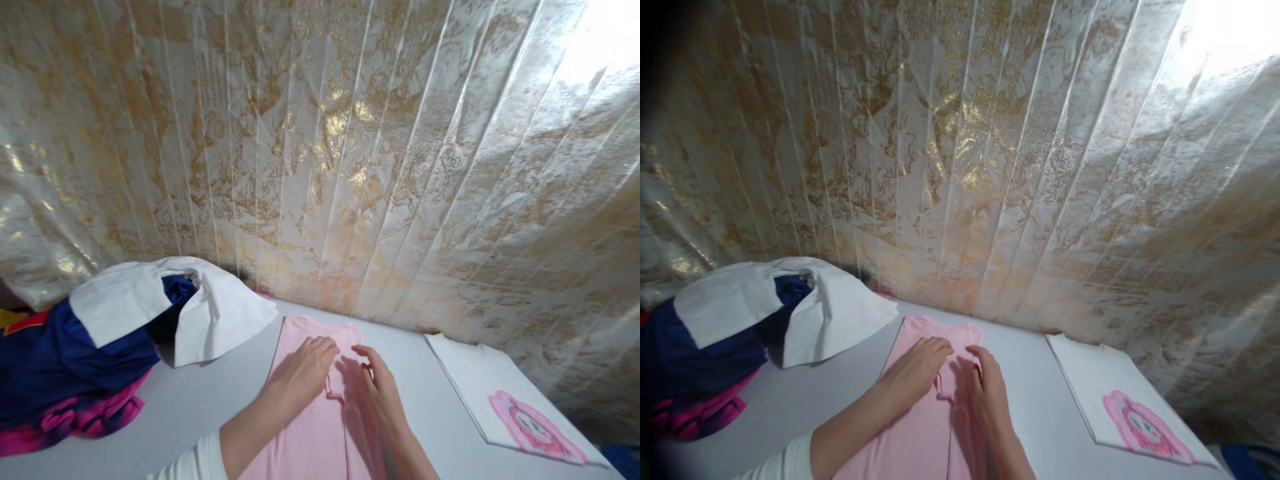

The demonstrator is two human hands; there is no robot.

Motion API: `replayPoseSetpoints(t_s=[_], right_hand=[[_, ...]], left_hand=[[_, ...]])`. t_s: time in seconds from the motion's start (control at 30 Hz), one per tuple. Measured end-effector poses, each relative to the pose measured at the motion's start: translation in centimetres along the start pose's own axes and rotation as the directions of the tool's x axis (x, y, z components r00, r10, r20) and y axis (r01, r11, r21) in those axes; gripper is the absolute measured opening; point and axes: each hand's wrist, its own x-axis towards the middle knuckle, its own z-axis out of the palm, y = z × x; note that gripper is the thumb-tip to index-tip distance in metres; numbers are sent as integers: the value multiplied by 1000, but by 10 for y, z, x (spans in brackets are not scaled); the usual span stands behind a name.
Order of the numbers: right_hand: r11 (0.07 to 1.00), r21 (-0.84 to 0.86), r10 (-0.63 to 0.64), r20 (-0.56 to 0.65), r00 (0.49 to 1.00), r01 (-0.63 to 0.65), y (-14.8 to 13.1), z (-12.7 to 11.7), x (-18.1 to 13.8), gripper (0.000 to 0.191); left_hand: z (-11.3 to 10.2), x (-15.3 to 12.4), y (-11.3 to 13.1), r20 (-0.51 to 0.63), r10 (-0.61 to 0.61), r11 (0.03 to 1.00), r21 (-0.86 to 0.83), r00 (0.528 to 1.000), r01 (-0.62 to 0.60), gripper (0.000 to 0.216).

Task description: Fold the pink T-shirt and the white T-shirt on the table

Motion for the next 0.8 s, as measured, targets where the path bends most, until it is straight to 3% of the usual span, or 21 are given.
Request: replayPoseSetpoints(t_s=[0.13,0.2,0.33,0.43,0.6,0.8], right_hand=[[972,-196,-78,259,963,132,38,-2,39,48],[958,-235,-83,325,942,166,48,5,51,46],[936,-308,-49,361,931,168,53,21,60,49],[919,-359,-17,376,926,162,53,25,67,50],[898,-403,-2,393,920,174,49,18,78,49],[890,-414,-19,388,921,193,30,12,42,50]], left_hand=[[23,-4,32,79,49,999,-23,996,-47,42],[34,-7,36,141,44,999,-38,989,-39,53],[40,-8,28,203,-43,999,-24,978,49,63],[39,-9,22,166,-72,997,10,983,71,65],[36,-25,31,155,132,991,-47,979,-126,55],[20,-55,51,249,105,989,-130,963,-75,58]])
